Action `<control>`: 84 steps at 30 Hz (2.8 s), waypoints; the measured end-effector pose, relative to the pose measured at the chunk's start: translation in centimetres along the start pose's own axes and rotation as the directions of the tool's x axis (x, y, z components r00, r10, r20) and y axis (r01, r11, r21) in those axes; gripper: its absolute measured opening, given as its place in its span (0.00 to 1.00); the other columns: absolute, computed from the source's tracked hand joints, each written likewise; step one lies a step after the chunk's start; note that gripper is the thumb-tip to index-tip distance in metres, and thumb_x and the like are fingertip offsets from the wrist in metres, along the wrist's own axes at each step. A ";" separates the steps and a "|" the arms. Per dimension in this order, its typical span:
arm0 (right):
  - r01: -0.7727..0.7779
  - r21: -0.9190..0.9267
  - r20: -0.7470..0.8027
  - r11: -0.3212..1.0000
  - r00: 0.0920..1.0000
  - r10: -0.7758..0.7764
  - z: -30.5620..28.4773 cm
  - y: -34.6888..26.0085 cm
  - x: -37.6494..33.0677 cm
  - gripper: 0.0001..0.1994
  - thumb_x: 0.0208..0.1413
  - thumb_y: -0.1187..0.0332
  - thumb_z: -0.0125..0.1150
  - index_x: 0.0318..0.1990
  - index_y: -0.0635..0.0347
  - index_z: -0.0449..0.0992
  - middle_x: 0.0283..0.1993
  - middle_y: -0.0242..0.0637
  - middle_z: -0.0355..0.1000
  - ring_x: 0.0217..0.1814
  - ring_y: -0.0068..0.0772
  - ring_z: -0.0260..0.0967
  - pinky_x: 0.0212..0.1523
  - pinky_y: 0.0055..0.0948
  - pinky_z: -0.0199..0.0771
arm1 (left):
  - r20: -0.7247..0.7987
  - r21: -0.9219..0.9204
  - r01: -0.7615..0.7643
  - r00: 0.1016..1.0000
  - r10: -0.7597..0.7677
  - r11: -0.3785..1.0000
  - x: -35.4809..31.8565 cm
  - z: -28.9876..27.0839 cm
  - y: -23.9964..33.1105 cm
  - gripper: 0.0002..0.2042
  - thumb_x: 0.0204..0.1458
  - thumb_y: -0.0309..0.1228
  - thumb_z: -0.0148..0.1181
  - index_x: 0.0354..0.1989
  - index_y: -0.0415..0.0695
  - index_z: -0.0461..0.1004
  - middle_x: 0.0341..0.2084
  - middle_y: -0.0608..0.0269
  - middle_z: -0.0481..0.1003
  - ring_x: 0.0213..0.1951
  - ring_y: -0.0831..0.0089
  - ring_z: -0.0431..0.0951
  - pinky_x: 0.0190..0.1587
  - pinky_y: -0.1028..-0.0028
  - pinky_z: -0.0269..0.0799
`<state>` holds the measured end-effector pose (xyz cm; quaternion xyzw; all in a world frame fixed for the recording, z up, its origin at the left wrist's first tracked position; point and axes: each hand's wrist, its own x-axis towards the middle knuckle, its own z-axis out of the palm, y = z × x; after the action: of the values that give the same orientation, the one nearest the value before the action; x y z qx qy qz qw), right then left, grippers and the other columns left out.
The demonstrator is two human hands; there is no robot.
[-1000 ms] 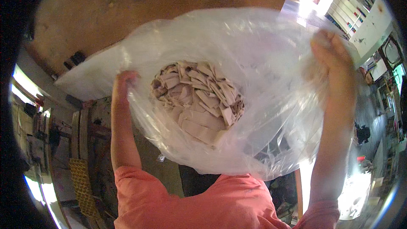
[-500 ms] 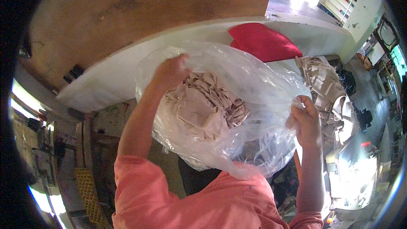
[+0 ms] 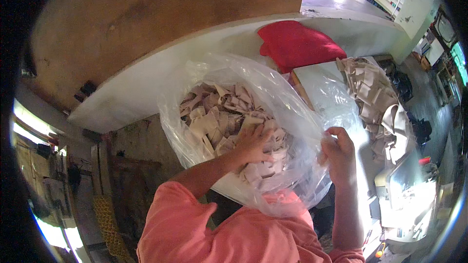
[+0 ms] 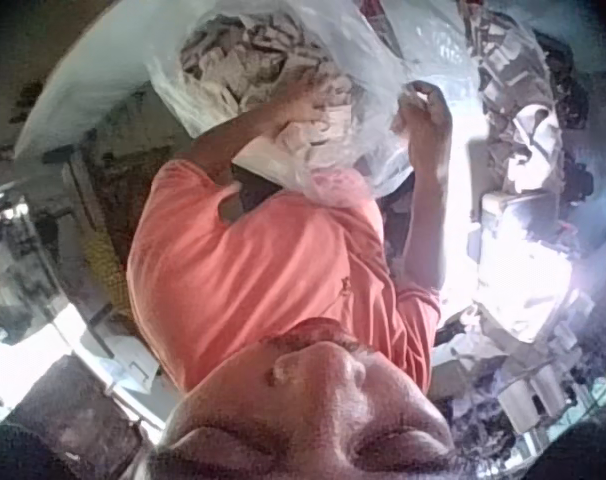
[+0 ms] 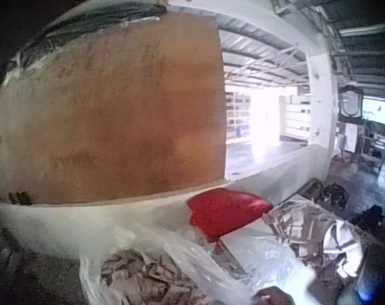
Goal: The person repeatedly folds light-colored fabric pieces by hand and places them on a table next to a sewing machine. At the end, the person gathers the folded pieces and places them into a clear plastic bag.
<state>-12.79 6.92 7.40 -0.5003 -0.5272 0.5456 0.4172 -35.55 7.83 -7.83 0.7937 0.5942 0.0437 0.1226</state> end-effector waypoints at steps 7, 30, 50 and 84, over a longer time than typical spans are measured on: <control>0.044 0.233 -0.243 0.972 0.970 0.014 -4.3 1.8 1.4 0.09 0.47 0.70 0.49 0.37 0.60 0.65 0.15 0.22 0.55 0.14 0.14 0.50 0.14 0.17 0.50 | 0.322 -0.211 0.113 0.946 -0.040 0.971 1.4 0.6 -6.1 0.40 0.38 0.57 0.51 0.57 0.46 0.47 0.54 0.45 0.50 0.56 0.52 0.51 0.54 0.56 0.49; -0.117 -0.899 -0.276 0.421 0.900 -0.337 -22.5 -2.3 5.9 0.36 0.36 0.50 0.62 0.53 0.57 0.57 0.56 0.49 0.51 0.58 0.46 0.48 0.56 0.39 0.50 | 0.343 -0.403 -0.232 0.859 0.381 0.885 -1.9 -12.2 6.7 0.25 0.46 0.44 0.51 0.50 0.43 0.60 0.43 0.51 0.66 0.46 0.59 0.66 0.46 0.67 0.61; -0.453 -0.131 -0.788 0.882 0.587 0.184 -33.1 6.2 9.4 0.58 0.29 0.41 0.63 0.59 0.62 0.31 0.59 0.52 0.44 0.58 0.41 0.49 0.51 0.33 0.56 | -0.176 -0.291 -0.580 0.814 0.553 0.761 30.5 -17.9 21.0 0.30 0.43 0.47 0.54 0.50 0.39 0.59 0.46 0.48 0.63 0.49 0.61 0.64 0.48 0.67 0.61; 0.310 0.334 -0.687 0.890 0.727 0.005 -33.8 11.2 7.3 0.30 0.39 0.59 0.62 0.50 0.64 0.61 0.47 0.38 0.63 0.49 0.32 0.58 0.51 0.29 0.56 | 0.295 -0.896 0.443 0.598 0.745 -0.002 35.5 -10.2 26.2 0.17 0.48 0.40 0.51 0.44 0.45 0.66 0.32 0.63 0.72 0.28 0.75 0.73 0.32 0.73 0.70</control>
<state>20.21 18.32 -2.57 -0.5125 -0.2491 0.3926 0.7219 -3.07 36.24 5.77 0.4595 0.1451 0.1145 0.8687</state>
